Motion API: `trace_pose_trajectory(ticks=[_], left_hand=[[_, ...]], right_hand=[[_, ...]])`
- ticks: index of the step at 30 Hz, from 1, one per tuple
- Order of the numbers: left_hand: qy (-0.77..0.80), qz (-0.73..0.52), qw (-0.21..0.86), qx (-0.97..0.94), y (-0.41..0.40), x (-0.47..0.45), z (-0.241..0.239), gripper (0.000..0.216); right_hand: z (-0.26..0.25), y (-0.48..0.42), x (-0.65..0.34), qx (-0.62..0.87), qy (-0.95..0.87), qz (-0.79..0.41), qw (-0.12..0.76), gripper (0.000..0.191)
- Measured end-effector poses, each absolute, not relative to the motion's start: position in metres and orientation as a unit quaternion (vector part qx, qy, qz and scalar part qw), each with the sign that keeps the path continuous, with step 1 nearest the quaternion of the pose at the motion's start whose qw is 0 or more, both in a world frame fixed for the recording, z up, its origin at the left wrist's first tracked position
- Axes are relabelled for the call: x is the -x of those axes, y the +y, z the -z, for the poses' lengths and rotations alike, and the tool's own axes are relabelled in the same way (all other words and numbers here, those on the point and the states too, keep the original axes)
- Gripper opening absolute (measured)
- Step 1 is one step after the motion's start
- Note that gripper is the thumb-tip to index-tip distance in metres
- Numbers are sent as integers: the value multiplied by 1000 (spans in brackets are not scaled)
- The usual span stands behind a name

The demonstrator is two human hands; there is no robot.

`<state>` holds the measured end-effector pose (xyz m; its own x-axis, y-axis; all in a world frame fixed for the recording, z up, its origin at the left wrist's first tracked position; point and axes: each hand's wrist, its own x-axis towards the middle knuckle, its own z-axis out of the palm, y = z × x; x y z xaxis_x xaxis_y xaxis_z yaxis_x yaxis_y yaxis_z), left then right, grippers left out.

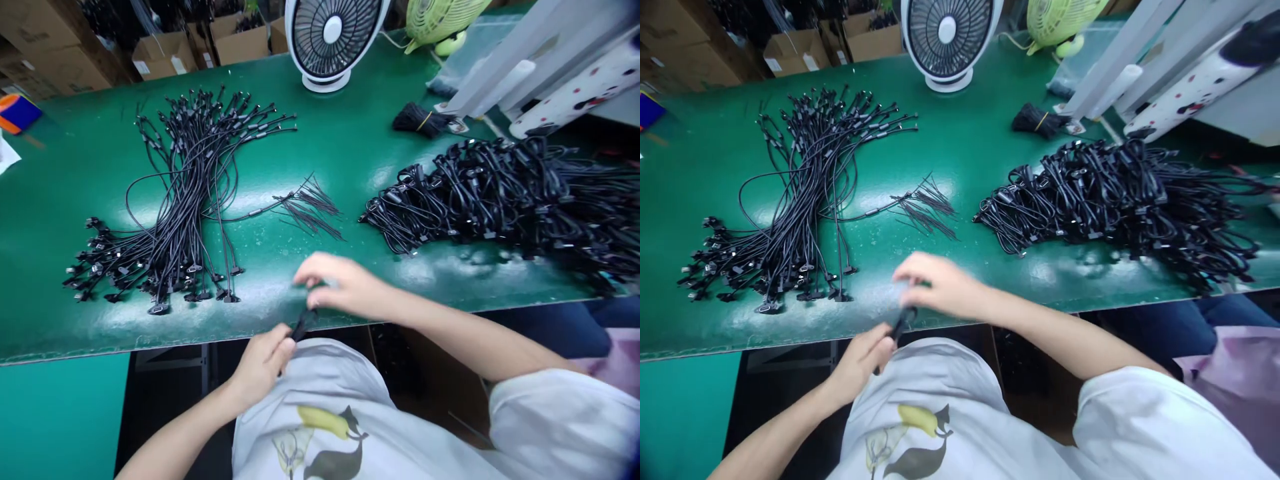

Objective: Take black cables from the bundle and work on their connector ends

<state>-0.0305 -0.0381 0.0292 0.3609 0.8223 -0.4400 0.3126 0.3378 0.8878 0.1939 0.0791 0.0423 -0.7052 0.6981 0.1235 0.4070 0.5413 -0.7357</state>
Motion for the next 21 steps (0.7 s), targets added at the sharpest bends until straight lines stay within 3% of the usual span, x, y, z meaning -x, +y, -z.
trace_pose_trajectory(ticks=[2,5,7,17,21], left_hand=[[525,-322,667,-419,-34,34,-33,37],[512,-440,676,-295,-26,36,-35,36],[502,-448,690,-267,-24,35,-36,36],[480,-481,701,-216,-23,22,-47,35],[468,-481,707,-223,-21,19,-48,37]], right_hand=[[-39,107,-211,508,-780,-270,247,20],[-16,141,-229,632,-738,-193,136,11],[-1,151,-234,639,-739,-194,89,7],[-1,146,-235,627,-762,-152,58,10],[-1,148,-242,634,-748,-137,139,8]])
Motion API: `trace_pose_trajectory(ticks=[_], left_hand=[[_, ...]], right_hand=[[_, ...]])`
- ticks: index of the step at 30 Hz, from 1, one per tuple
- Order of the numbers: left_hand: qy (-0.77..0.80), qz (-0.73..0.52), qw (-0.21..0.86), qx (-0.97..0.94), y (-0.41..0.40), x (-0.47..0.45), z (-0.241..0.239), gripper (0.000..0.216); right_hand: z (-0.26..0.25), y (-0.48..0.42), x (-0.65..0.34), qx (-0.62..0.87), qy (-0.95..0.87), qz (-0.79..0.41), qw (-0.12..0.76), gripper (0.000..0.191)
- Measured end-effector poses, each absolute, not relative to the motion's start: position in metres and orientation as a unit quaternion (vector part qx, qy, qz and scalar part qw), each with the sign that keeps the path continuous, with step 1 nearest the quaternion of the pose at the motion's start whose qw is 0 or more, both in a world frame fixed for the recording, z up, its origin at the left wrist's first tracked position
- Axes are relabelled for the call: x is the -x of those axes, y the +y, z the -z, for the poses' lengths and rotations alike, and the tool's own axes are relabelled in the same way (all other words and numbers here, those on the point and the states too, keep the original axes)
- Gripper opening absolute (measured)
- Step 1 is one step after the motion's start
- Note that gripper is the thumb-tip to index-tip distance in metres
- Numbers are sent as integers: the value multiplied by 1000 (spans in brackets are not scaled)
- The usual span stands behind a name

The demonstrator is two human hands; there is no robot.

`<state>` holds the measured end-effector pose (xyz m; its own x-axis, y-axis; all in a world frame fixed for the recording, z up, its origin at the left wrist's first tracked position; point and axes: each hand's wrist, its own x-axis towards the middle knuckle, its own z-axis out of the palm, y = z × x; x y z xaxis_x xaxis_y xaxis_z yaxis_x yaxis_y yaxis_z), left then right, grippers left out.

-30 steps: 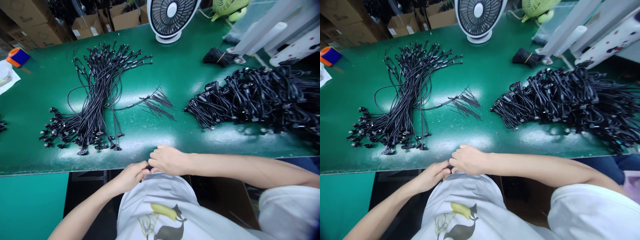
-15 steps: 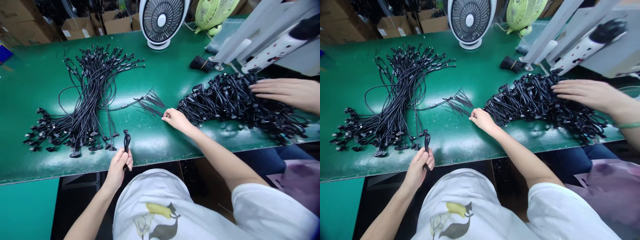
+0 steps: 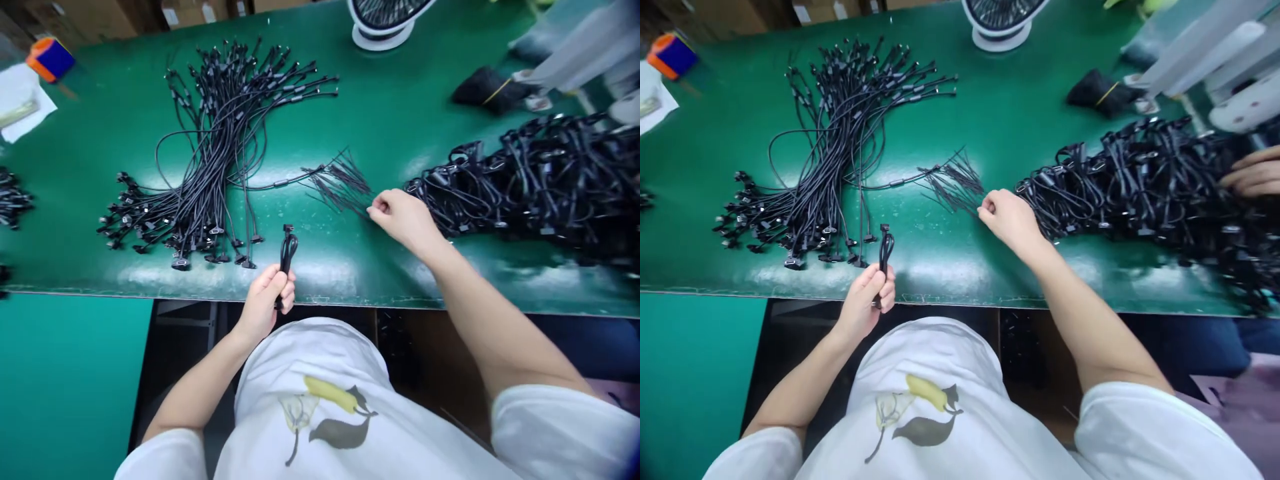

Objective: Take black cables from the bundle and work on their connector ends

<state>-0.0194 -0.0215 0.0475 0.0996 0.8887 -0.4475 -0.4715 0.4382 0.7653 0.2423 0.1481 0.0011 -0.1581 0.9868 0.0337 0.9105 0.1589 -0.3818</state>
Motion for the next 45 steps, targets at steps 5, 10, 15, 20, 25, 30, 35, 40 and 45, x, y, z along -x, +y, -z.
trace_pose_trajectory(ticks=[5,10,15,20,25,30,35,40,45], left_hand=[[462,-478,705,-248,-21,13,-41,35],[429,-455,739,-250,-15,10,-29,48],[449,-455,736,-223,-19,24,-21,52],[486,-460,678,-305,-27,30,-12,57],[590,-396,523,-471,-25,38,-2,52],[558,-291,625,-462,-21,45,1,53],[471,-323,712,-409,-20,46,-3,38],[468,-322,730,-379,-19,46,-2,28],[481,-332,741,-331,-15,43,6,16]], right_hand=[[-21,110,-221,583,-674,-347,292,13],[-17,54,-168,423,-587,-637,266,29],[-1,43,-146,409,-520,-695,283,36],[4,40,-142,382,-630,-652,177,29],[-10,30,-130,307,-906,-192,218,26],[-29,41,-121,13,-970,81,228,29],[-32,61,-126,-46,-986,56,149,31],[-30,65,-133,-46,-980,127,149,33],[-27,52,-133,-39,-968,223,106,39]])
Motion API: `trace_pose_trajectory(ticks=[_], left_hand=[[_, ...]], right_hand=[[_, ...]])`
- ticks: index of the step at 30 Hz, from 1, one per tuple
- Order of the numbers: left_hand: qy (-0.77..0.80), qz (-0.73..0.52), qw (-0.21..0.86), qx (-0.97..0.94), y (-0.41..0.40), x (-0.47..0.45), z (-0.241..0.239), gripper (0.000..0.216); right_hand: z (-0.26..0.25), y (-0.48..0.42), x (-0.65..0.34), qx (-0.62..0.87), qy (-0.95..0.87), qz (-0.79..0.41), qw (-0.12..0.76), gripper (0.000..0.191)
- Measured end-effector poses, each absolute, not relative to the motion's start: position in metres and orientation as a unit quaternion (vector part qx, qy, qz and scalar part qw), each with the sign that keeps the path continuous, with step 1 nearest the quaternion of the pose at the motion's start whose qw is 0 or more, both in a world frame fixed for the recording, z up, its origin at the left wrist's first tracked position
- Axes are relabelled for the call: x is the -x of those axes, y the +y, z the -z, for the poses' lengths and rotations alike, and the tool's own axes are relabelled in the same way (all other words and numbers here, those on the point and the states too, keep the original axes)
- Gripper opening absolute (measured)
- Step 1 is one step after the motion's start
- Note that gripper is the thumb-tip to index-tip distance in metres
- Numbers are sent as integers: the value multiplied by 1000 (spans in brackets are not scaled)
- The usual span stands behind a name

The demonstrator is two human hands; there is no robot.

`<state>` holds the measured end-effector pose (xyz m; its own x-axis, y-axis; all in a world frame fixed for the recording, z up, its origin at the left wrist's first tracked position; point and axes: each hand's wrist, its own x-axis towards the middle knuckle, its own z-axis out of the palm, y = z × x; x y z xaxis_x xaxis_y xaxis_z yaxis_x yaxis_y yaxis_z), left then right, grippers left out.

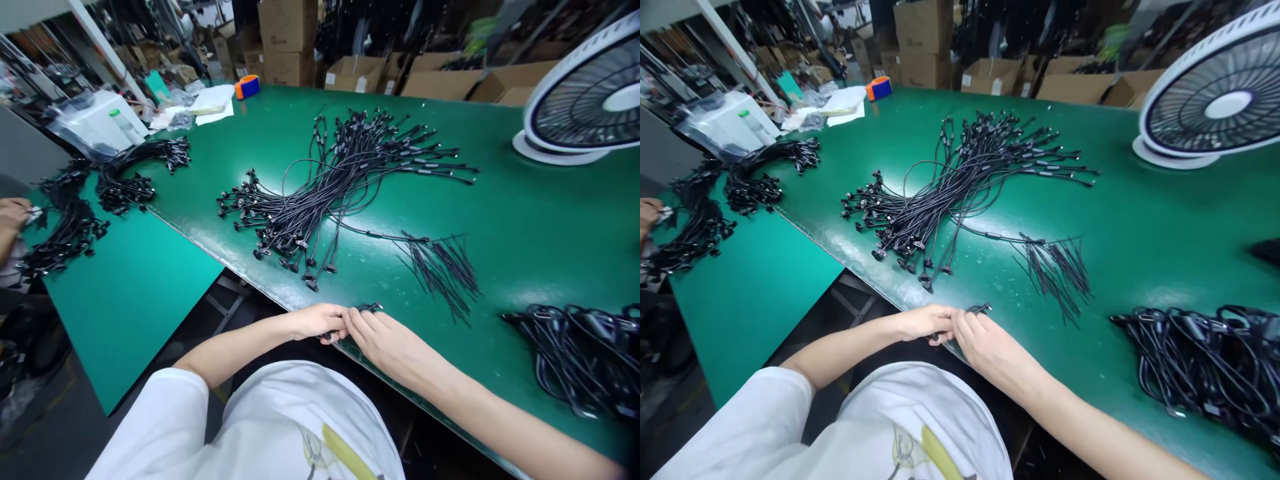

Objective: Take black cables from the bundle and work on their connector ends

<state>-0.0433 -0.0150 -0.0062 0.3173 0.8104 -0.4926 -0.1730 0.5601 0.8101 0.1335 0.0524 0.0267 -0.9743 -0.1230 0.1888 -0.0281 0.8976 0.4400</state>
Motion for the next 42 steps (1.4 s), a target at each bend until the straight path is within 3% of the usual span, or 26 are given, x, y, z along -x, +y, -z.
trace_pose_trajectory(ticks=[13,19,22,26,31,34,38,42], left_hand=[[415,-280,788,-358,-12,43,-8,10],[526,-265,698,-407,-18,34,4,55],[563,-292,667,-391,-13,25,7,61],[553,-450,630,-308,1,18,-2,44],[470,-524,699,-124,9,16,-5,19],[479,-539,685,-109,10,14,-3,13],[484,-623,608,-87,17,9,-6,25],[473,-664,527,-240,16,16,-14,33]], right_hand=[[-26,62,-133,-110,-970,180,122,26],[-10,58,-131,-30,-975,178,133,23],[-5,63,-129,21,-978,151,143,20],[-2,72,-122,84,-972,125,179,21],[5,71,-116,128,-961,150,196,22],[2,72,-115,171,-970,35,169,22],[-10,78,-113,310,-907,-229,168,30],[-13,86,-113,370,-802,-423,201,38]])
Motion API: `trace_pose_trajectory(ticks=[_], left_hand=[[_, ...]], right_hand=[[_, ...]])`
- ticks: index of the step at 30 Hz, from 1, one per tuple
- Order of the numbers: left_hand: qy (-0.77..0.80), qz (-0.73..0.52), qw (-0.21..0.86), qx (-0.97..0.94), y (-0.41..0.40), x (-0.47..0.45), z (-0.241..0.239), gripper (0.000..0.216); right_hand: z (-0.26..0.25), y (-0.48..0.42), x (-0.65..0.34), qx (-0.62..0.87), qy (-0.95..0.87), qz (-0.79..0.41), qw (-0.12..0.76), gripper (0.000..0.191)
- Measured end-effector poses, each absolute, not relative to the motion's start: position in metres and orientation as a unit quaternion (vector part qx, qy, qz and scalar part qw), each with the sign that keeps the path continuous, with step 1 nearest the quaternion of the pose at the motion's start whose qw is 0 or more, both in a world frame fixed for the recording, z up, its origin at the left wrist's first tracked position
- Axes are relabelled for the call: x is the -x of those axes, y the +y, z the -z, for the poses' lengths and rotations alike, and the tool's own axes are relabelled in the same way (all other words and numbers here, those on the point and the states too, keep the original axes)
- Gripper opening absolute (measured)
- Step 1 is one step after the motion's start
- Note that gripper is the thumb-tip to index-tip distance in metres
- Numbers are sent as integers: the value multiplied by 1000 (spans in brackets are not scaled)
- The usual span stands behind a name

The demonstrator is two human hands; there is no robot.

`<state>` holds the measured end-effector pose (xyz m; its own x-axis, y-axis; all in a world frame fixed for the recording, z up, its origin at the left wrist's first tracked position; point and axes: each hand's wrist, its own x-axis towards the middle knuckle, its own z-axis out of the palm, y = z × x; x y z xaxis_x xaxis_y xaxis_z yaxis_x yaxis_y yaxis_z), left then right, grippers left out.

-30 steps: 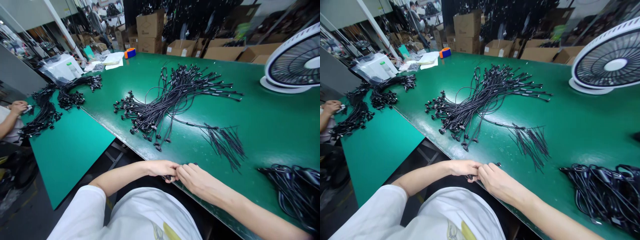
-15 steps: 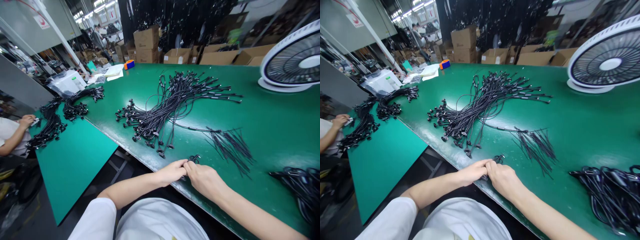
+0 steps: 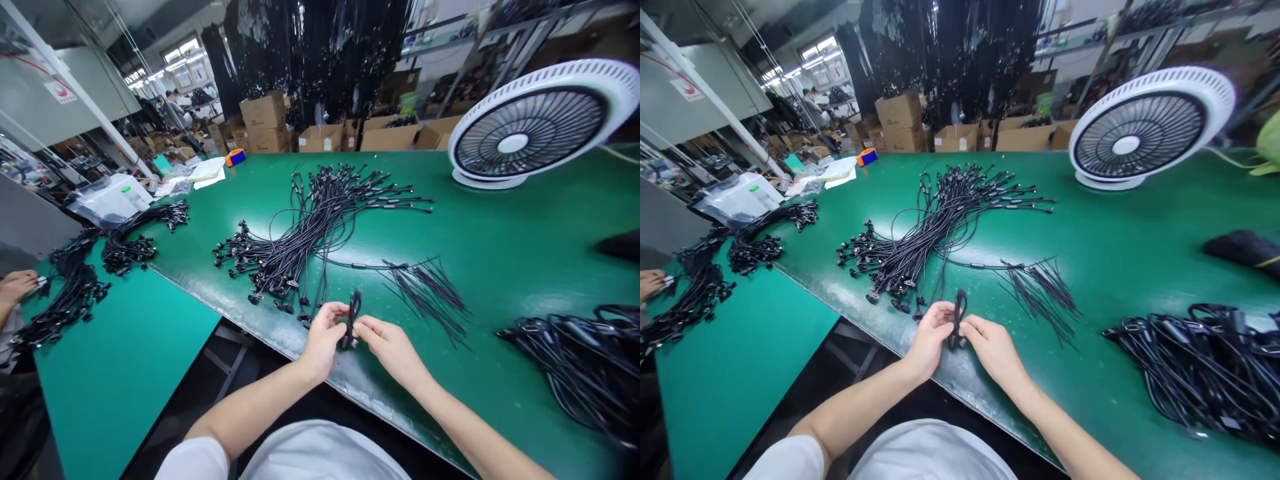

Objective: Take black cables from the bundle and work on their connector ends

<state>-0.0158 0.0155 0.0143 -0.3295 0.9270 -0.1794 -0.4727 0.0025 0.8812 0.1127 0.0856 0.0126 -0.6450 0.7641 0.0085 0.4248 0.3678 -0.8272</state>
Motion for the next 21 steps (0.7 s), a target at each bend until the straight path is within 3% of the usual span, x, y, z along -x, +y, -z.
trace_pose_trajectory(ticks=[3,7,11,13,16,19,21], left_hand=[[473,-555,522,-442,4,28,-19,32],[530,-402,500,-554,-2,33,-15,30],[525,-443,623,-374,11,34,-16,27],[494,-503,640,-306,13,39,-28,33],[443,-529,590,-419,5,46,-49,26],[431,-436,591,-525,-4,42,-47,23],[459,-405,627,-482,-6,33,-31,31]], right_hand=[[-11,91,-119,380,-790,-440,194,39],[-20,83,-128,374,-835,-330,235,34],[-31,58,-128,228,-905,-178,311,31],[-30,53,-128,187,-922,-143,307,30],[-23,63,-130,240,-924,-167,246,29],[-18,78,-132,304,-907,-181,228,30],[-21,80,-131,312,-903,-169,243,31]])
